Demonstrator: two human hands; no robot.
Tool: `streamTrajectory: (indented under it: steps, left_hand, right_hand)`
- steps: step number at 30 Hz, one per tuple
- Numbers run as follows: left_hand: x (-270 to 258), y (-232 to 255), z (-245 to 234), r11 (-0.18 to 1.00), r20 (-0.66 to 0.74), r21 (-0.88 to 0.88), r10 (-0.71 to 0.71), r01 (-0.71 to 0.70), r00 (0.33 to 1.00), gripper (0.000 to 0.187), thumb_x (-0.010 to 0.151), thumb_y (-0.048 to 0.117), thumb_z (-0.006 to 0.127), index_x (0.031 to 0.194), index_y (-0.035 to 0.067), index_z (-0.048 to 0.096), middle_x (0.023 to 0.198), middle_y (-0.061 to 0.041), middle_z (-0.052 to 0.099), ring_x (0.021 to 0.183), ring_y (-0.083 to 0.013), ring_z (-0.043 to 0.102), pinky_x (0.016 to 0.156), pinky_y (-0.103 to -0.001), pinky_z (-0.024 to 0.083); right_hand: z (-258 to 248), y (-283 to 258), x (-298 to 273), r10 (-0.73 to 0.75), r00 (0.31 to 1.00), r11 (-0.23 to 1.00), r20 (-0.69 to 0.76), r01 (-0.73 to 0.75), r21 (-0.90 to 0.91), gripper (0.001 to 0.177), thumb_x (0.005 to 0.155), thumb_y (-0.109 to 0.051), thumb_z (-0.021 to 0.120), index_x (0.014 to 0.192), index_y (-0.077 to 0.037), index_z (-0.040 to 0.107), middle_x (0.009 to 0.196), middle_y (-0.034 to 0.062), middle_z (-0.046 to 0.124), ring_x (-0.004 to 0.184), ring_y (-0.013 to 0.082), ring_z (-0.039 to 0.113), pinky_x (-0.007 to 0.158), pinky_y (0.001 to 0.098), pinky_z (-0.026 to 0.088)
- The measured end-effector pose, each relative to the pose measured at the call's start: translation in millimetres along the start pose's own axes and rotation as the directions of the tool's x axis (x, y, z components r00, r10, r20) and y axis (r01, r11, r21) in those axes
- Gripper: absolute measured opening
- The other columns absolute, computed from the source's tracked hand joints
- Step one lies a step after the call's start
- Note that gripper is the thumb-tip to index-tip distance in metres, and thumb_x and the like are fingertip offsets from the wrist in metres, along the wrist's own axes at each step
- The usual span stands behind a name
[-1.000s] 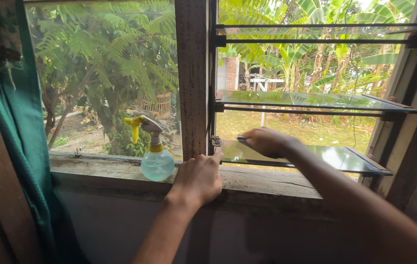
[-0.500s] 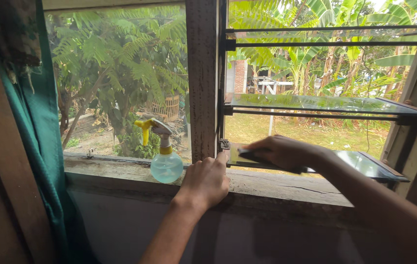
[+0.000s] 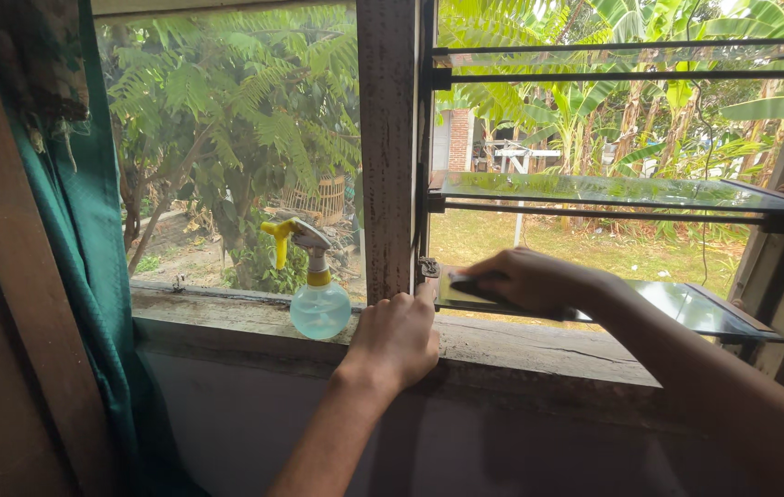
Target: The person sprays a liquid onto the glass panes of a louvered window and wipes them with a cloth.
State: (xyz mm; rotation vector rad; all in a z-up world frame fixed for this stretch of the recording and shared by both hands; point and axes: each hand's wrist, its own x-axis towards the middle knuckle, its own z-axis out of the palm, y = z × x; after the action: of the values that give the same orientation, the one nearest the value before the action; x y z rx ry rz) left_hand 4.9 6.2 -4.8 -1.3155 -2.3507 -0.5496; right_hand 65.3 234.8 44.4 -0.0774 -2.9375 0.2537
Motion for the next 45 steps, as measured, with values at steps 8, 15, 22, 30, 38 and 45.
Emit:
streamTrajectory:
  steps: [8, 15, 22, 30, 38, 45]
  left_hand:
    - [3.6, 2.6, 3.4, 0.998, 0.014, 0.048, -0.028, 0.027, 1.0, 0.067, 0.086, 0.003, 0.055, 0.15, 0.002, 0.038, 0.089, -0.023, 0.075, 0.084, -0.0379, 0.076, 0.082, -0.05, 0.061]
    - [-0.6, 11.4, -5.2, 0.988, -0.055, 0.152, -0.022, 0.03, 0.998, 0.077, 0.085, 0.015, 0.063, 0.155, 0.009, 0.034, 0.089, -0.021, 0.075, 0.083, -0.0385, 0.074, 0.077, -0.052, 0.06]
    - [12.0, 16.7, 2.1, 0.97, -0.074, 0.238, -0.031, 0.048, 0.997, 0.048, 0.088, 0.013, 0.062, 0.134, 0.004, 0.055, 0.09, -0.02, 0.076, 0.085, -0.0356, 0.076, 0.077, -0.048, 0.061]
    - [12.0, 15.8, 9.4, 0.96, -0.05, 0.278, -0.028, 0.041, 0.998, 0.026, 0.088, 0.017, 0.066, 0.109, 0.002, 0.062, 0.092, -0.019, 0.076, 0.088, -0.0337, 0.076, 0.078, -0.046, 0.062]
    - [10.8, 14.3, 3.0, 0.98, 0.01, 0.196, -0.03, 0.028, 0.999, 0.026, 0.092, 0.015, 0.06, 0.113, -0.001, 0.06, 0.09, -0.021, 0.076, 0.089, -0.0346, 0.076, 0.079, -0.046, 0.063]
    - [8.0, 15.4, 5.7, 0.985, -0.008, 0.166, -0.045, 0.046, 0.999, 0.04, 0.088, 0.016, 0.062, 0.123, -0.003, 0.056, 0.094, -0.022, 0.075, 0.091, -0.0373, 0.075, 0.081, -0.049, 0.061]
  right_hand:
    - [37.2, 33.7, 99.7, 0.037, 0.999, 0.979, -0.012, -0.038, -0.201, 0.032, 0.101, -0.018, 0.043, 0.115, -0.009, 0.07, 0.107, 0.019, 0.077, 0.093, 0.0331, 0.074, 0.086, 0.0484, 0.058]
    - [22.5, 57.1, 25.8, 0.066, 0.995, 0.997, -0.081, -0.062, 0.047, 0.044, 0.1, -0.037, 0.047, 0.141, -0.023, 0.057, 0.121, 0.0164, 0.072, 0.111, 0.0335, 0.068, 0.097, 0.0462, 0.052]
    - [-8.0, 186.2, -41.7, 0.41, 0.91, 0.902, -0.06, -0.415, -0.118, 0.039, 0.102, -0.037, 0.046, 0.127, -0.014, 0.066, 0.113, 0.0193, 0.076, 0.104, 0.0334, 0.071, 0.091, 0.047, 0.055]
    - [-18.9, 133.0, -95.4, 0.646, 0.755, 0.718, -0.116, -0.652, -0.243, 0.041, 0.101, -0.031, 0.047, 0.115, 0.001, 0.069, 0.106, 0.0213, 0.076, 0.095, 0.0357, 0.075, 0.088, 0.0478, 0.058]
    - [-19.5, 121.4, -147.1, 0.515, 0.822, 0.802, -0.244, -0.562, -0.201, 0.04, 0.102, -0.037, 0.043, 0.12, -0.011, 0.068, 0.117, 0.0176, 0.07, 0.114, 0.0389, 0.065, 0.099, 0.05, 0.05]
    - [-30.0, 155.5, -65.0, 0.659, 0.752, 0.747, -0.015, -0.657, -0.098, 0.05, 0.109, -0.041, 0.041, 0.111, -0.001, 0.071, 0.104, 0.0203, 0.074, 0.091, 0.0334, 0.072, 0.086, 0.0493, 0.056]
